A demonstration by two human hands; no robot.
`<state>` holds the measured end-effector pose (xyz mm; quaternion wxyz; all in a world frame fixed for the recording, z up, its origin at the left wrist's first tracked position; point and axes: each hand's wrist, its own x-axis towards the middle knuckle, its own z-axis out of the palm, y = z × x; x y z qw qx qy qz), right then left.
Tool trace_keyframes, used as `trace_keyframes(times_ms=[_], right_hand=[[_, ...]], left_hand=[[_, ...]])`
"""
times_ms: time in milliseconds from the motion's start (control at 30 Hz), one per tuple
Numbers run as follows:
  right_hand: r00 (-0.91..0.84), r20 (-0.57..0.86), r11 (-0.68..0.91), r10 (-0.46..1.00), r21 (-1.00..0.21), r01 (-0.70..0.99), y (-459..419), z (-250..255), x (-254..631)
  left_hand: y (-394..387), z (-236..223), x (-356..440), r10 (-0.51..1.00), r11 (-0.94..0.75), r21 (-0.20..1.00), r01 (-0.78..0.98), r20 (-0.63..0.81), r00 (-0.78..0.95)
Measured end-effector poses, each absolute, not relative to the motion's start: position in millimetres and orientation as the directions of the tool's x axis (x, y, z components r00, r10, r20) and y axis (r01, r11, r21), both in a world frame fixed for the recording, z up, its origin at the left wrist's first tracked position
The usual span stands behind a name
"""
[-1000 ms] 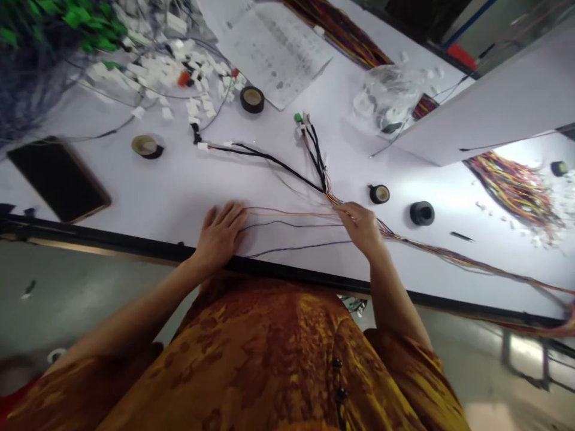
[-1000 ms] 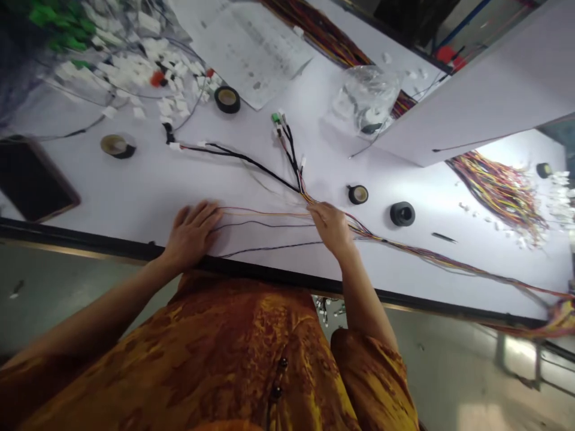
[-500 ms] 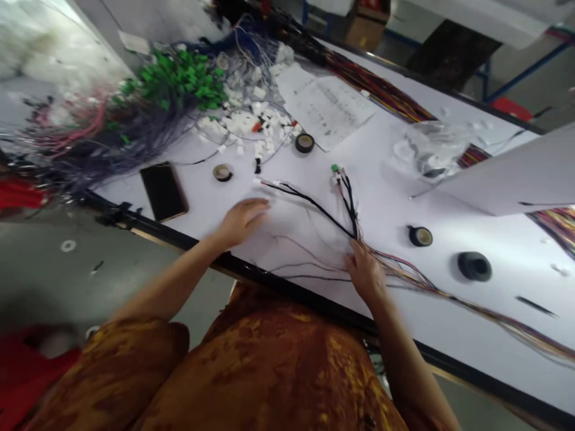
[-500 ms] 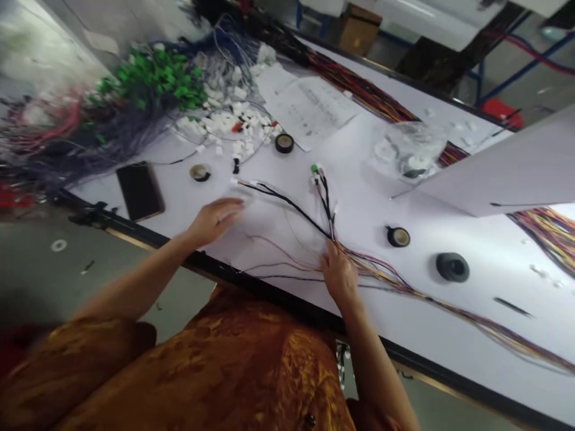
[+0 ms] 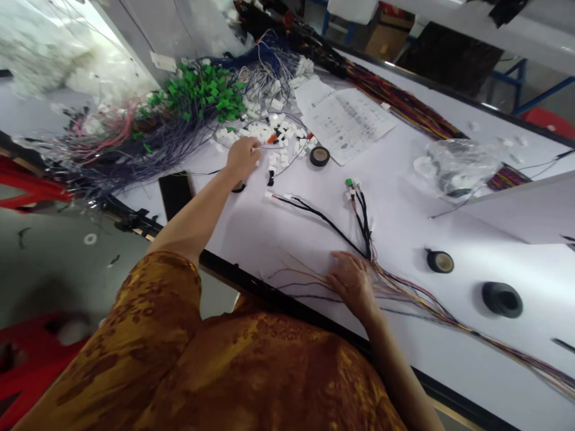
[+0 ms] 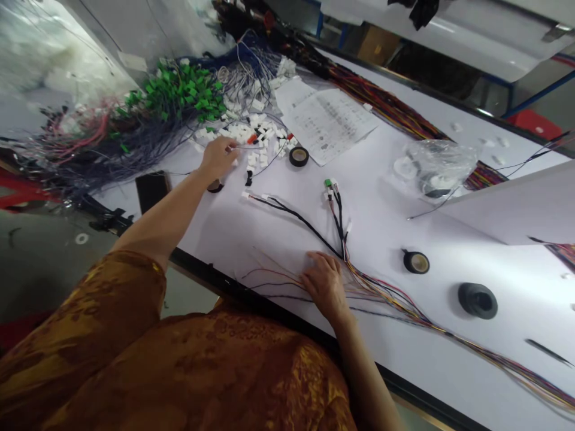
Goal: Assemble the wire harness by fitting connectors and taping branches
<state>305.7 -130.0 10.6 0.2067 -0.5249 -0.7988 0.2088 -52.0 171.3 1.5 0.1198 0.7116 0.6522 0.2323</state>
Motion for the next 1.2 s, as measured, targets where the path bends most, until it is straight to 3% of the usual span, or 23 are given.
trace_keyframes(times_ms=[133, 467, 600, 833, 1000, 1200], right_hand=[[-0.304, 0.134, 0.323, 0.943, -0.583, 0.746, -124.4, 10.4, 302.4], [-0.18, 0.169, 0.247, 0.969, -0.64, 0.727, -122.8, 0.8, 297.6], [-0.154, 0.197, 0.246, 0.968, -0.639, 0.728, -120.5, 1.0, 295.7], [-0.151, 0.162, 0.221, 0.975, -0.659, 0.719, -120.9, 1.5, 296.6], [-0.136, 0.13, 0.188, 0.982, -0.7, 0.689, -126.6, 3.2, 302.4], [-0.001, 0.135, 0.101, 0.991, -0.736, 0.669, -153.1, 13.8, 324.1]], left_hand=[[204.6, 8.7, -36.3, 0.975, -0.19, 0.477, 0.858, 0.196, 0.108], [251.9, 18.2, 40.3, 0.918, -0.378, 0.426, 0.822, 0.055, 0.393], [254.5, 13.6, 64.8, 0.868, -0.471, 0.344, 0.813, 0.016, 0.496], [246.4, 11.3, 86.7, 0.874, -0.481, 0.203, 0.853, 0.037, 0.484], [245.0, 14.6, 83.4, 0.967, -0.243, 0.388, 0.889, 0.024, 0.254], [254.1, 11.3, 58.9, 0.985, -0.141, 0.541, 0.829, -0.009, 0.173]])
